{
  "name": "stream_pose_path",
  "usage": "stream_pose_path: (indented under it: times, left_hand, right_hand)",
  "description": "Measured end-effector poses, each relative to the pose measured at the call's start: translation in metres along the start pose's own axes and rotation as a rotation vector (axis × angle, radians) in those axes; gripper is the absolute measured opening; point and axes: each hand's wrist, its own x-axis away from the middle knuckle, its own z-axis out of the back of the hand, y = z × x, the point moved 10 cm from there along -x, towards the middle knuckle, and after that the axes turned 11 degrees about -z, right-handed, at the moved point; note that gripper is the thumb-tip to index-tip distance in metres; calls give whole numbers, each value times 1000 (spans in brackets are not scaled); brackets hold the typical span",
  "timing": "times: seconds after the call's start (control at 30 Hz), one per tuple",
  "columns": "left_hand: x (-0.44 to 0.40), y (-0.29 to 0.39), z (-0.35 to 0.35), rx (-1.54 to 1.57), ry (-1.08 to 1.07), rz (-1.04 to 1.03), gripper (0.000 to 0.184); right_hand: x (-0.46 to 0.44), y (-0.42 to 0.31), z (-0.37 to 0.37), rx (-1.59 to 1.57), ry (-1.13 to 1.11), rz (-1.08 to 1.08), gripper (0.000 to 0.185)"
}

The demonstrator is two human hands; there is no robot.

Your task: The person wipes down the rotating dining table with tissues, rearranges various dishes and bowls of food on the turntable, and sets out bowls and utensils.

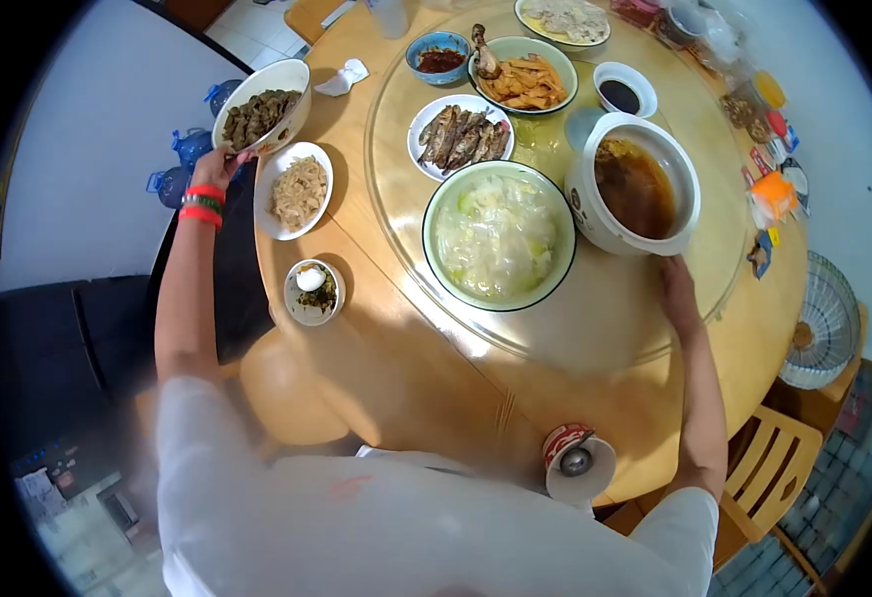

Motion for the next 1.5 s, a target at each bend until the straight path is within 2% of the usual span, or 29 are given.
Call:
stream_pose_path:
  times: [0.03,0.13,0.2,0.3,0.33,0.43,0.47,0.53,0.57,0.6,0.63,0.67,0.7,0.73,0.77,0.87,0.93,1.0,1.03,1.07,1.1,1.13,1.17,1.2,1.23,1.27,1.3,1.43,1.5]
  left_hand:
    - [-6,4,-11,4,-13,0,28]
    - [-34,0,-30,-101,27,86,29]
    - [-70,-18,-37,-123,-32,97,29]
    - [-158,-74,-45,-51,-276,133,30]
    - [-138,-64,-64,19,-228,88,31]
    - [-131,-77,-99,-56,-272,150,30]
    - [-159,-98,-97,1,-340,230,29]
    - [-133,-71,-107,-55,-261,138,26]
    - [-122,-48,-101,-163,-120,58,33]
    - [-125,-38,-97,-177,-133,74,33]
    - [-124,-12,-99,-801,-301,-92,40]
    - [-109,6,-109,-933,-359,-182,47]
    - [-93,25,-119,-1066,-405,-278,53]
    - [-51,40,-132,-717,-348,-267,60]
    - [-10,59,-147,-672,-335,-405,57]
    - [117,95,-167,-583,-307,-780,41]
    - [159,73,-156,-633,-442,-754,40]
    - [247,81,-170,-740,-453,-927,36]
    - [278,76,-169,-797,-460,-930,34]
    - [306,68,-166,-852,-461,-936,32]
    - [331,64,-161,-889,-481,-953,32]
    - [352,61,-159,-930,-499,-969,31]
    - [370,53,-157,-895,-510,-864,32]
    - [384,45,-151,-863,-519,-755,32]
    - [394,31,-145,-828,-569,-780,32]
    - [411,23,-146,-816,-616,-783,30]
    - [421,2,-143,-776,-674,-678,30]
    - [487,-47,-183,-633,-921,-362,31]
    - [527,-72,-212,-502,-1096,-198,35]
  right_hand:
    - [14,-10,-3,39,-31,46,58]
    - [48,-36,-1,12,-90,5,64]
    - [56,-39,-3,36,-110,-56,60]
    - [69,-39,0,69,-137,-16,51]
    - [63,-39,7,58,-135,-14,48]
    - [26,2,31,155,124,-18,48]
    - [13,9,39,220,205,-7,49]
    - [-10,17,40,123,233,-127,48]
    - [-10,9,32,121,229,-145,48]
    - [-8,-8,16,113,149,-89,47]
    - [-4,-24,3,111,91,-22,47]
    - [15,-52,-20,257,56,163,45]
    - [25,-66,-41,18,-196,53,44]
    - [48,-99,-50,5,-246,145,44]
    - [65,-121,-54,-9,-297,241,44]
    - [76,-118,-45,-8,-324,236,41]
    - [42,-30,-41,-49,-228,-180,39]
    - [27,33,11,112,183,-16,36]
    - [21,67,35,97,319,-147,34]
    - [19,92,59,108,438,-127,34]
    - [24,102,87,-59,547,-118,33]
    - [21,140,92,-78,568,-286,32]
    - [21,180,89,-98,578,-456,32]
    - [24,200,82,-116,567,-457,32]
    - [27,206,81,60,627,-388,30]
    - [29,198,81,237,690,-315,29]
    - [29,162,85,65,500,-284,31]
    - [69,158,51,17,395,-294,36]
    - [105,105,33,-7,302,-125,38]
